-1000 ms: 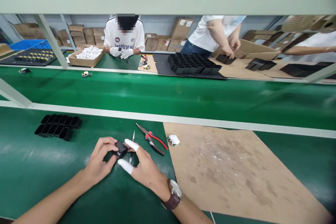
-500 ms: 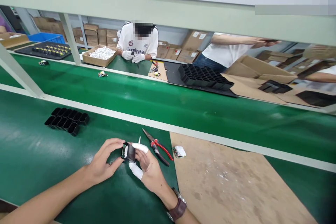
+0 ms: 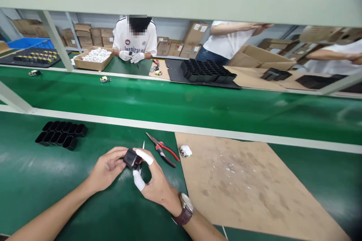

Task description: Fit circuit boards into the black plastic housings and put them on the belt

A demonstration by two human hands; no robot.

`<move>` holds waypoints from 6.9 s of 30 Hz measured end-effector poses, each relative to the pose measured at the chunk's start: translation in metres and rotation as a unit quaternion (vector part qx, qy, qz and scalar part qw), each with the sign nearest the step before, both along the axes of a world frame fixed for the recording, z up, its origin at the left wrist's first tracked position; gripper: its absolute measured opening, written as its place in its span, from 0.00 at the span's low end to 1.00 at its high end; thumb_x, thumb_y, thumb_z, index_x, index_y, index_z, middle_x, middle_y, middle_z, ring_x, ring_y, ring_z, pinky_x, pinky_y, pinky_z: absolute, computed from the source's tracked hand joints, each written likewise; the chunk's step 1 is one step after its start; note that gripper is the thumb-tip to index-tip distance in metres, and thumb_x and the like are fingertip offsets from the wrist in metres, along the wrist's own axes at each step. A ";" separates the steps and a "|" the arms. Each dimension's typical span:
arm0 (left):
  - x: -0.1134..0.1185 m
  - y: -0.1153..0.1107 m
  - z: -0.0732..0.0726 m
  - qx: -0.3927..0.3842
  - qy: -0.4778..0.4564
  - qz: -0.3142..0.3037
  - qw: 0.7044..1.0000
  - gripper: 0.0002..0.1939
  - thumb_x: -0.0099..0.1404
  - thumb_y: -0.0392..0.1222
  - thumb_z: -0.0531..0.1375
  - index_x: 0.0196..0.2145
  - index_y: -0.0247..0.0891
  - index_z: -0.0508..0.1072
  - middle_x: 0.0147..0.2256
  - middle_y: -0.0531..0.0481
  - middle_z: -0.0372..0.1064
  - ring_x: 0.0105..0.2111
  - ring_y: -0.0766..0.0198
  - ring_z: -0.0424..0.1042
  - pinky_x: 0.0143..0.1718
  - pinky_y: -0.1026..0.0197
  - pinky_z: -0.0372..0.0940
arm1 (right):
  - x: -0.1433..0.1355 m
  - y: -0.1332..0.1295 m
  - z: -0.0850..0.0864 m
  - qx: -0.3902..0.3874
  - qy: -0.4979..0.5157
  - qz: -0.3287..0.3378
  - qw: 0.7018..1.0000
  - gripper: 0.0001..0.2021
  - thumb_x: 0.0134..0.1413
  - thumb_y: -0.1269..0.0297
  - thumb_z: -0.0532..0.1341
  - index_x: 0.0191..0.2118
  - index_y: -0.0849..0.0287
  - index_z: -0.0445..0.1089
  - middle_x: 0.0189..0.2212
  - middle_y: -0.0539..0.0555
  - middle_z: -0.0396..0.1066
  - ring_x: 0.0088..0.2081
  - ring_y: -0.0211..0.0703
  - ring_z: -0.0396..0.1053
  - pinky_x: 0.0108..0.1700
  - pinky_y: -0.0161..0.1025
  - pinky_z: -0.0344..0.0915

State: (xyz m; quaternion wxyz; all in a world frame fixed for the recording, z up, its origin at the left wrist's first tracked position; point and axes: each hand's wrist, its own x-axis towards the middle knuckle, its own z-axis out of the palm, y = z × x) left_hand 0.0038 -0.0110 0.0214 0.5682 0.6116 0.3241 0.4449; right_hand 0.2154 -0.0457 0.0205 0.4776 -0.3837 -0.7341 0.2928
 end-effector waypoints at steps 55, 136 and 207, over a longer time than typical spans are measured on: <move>-0.017 0.009 -0.005 0.112 0.113 0.032 0.987 0.07 0.80 0.40 0.52 0.43 0.41 0.67 0.39 0.50 0.67 0.33 0.65 0.71 0.35 0.64 0.68 | 0.004 -0.003 0.000 -0.038 0.149 -0.019 0.988 0.26 0.66 0.70 0.60 0.66 0.51 0.58 0.60 0.61 0.69 0.59 0.50 0.73 0.61 0.51 0.73; -0.004 -0.007 0.002 -0.001 0.085 0.026 0.996 0.18 0.71 0.44 0.67 0.57 0.44 0.73 0.52 0.41 0.69 0.45 0.56 0.75 0.44 0.58 0.74 | 0.046 0.031 -0.005 0.076 -0.262 -0.211 0.938 0.25 0.69 0.67 0.58 0.69 0.57 0.61 0.62 0.66 0.69 0.64 0.63 0.66 0.64 0.66 0.67; -0.016 -0.002 0.005 0.227 0.307 -0.034 0.924 0.12 0.79 0.45 0.58 0.57 0.44 0.66 0.47 0.46 0.64 0.42 0.61 0.69 0.45 0.58 0.70 | 0.000 -0.018 0.034 -0.059 -0.501 0.018 0.863 0.13 0.59 0.83 0.57 0.43 0.59 0.72 0.44 0.59 0.74 0.44 0.51 0.75 0.47 0.44 0.68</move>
